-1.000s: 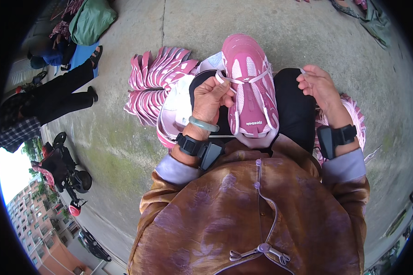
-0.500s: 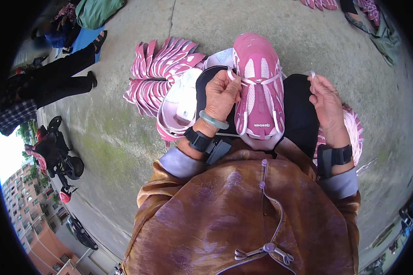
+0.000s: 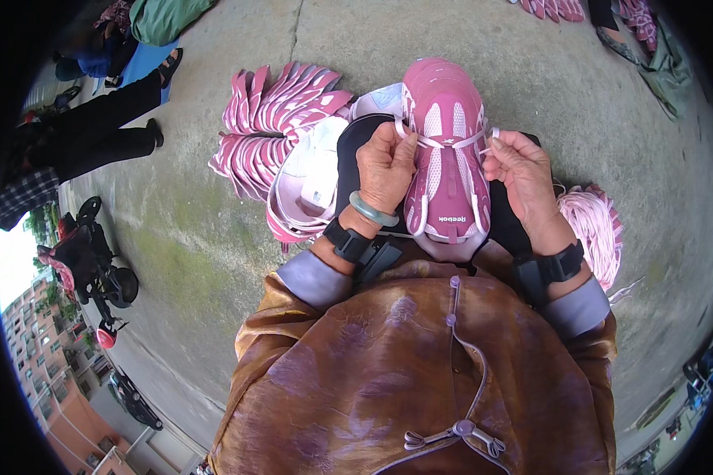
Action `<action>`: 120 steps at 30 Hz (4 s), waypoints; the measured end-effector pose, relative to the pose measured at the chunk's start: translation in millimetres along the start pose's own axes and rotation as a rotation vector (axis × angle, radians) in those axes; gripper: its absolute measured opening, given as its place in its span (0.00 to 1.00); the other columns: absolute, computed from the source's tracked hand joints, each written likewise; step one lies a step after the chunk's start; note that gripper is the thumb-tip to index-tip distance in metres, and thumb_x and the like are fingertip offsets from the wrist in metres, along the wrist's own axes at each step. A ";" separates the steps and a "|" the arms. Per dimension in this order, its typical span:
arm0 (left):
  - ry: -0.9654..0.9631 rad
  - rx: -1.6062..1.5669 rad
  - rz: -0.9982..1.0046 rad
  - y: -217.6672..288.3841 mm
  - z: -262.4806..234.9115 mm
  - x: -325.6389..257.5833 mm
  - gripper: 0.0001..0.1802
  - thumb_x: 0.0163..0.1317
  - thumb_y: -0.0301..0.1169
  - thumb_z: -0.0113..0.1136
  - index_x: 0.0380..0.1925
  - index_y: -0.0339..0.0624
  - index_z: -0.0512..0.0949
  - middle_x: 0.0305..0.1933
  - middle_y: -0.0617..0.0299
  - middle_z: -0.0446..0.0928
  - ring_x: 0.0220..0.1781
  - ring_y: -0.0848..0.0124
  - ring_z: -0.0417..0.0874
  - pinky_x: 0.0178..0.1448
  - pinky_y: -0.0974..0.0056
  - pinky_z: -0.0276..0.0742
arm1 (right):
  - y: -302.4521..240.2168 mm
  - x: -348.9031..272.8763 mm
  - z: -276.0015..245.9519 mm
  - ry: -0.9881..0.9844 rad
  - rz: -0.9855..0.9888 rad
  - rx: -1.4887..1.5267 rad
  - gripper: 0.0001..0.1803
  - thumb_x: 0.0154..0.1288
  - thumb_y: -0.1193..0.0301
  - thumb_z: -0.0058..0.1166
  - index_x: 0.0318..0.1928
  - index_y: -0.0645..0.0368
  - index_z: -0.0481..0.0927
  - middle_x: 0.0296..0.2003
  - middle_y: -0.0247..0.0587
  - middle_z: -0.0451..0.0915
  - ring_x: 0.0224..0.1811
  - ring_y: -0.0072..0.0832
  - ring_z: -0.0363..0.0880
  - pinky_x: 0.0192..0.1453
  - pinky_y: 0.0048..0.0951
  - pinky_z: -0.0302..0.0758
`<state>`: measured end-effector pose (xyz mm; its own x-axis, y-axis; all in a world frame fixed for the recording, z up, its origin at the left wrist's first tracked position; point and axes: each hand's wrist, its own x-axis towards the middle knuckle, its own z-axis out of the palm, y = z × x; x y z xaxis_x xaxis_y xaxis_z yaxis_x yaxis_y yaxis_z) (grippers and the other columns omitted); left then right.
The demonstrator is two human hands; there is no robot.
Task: The recorder is lacing several pairs of pink athletic shoes while sitting on the floor in a manufacturing setting.
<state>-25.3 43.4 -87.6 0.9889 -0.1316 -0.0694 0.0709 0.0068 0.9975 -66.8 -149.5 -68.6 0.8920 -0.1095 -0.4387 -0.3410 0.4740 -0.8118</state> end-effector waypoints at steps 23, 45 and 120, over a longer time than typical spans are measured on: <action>-0.058 0.628 0.457 4.4 -0.7 6.2 0.05 0.51 0.23 0.54 0.26 0.39 0.67 0.20 0.50 0.69 0.23 0.50 0.73 0.25 0.58 0.68 | 13.8 8.8 18.8 0.105 -0.602 -0.705 0.08 0.47 0.83 0.51 0.30 0.61 0.73 0.19 0.34 0.73 0.20 0.14 0.70 0.25 0.16 0.68; 0.001 0.447 0.227 19.4 -2.6 -9.0 0.19 0.43 0.32 0.67 0.29 0.38 0.67 0.22 0.58 0.70 0.19 0.67 0.73 0.24 0.66 0.69 | 7.5 -8.9 14.3 0.131 -0.503 -0.881 0.09 0.49 0.76 0.56 0.31 0.59 0.70 0.20 0.37 0.72 0.21 0.29 0.73 0.25 0.25 0.69; -0.110 0.873 0.676 27.4 -19.5 -8.8 0.21 0.43 0.36 0.59 0.40 0.42 0.74 0.41 0.54 0.72 0.44 0.57 0.69 0.45 0.57 0.64 | 43.5 -132.7 -146.0 0.417 -0.524 -1.250 0.10 0.55 0.73 0.48 0.20 0.63 0.67 0.16 0.46 0.67 0.18 0.37 0.65 0.25 0.36 0.61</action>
<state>-29.5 64.0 -60.0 0.7690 -0.4520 0.4521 -0.6382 -0.5849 0.5007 -243.3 -241.9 -101.9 0.9184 -0.3790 0.1134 -0.2333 -0.7505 -0.6183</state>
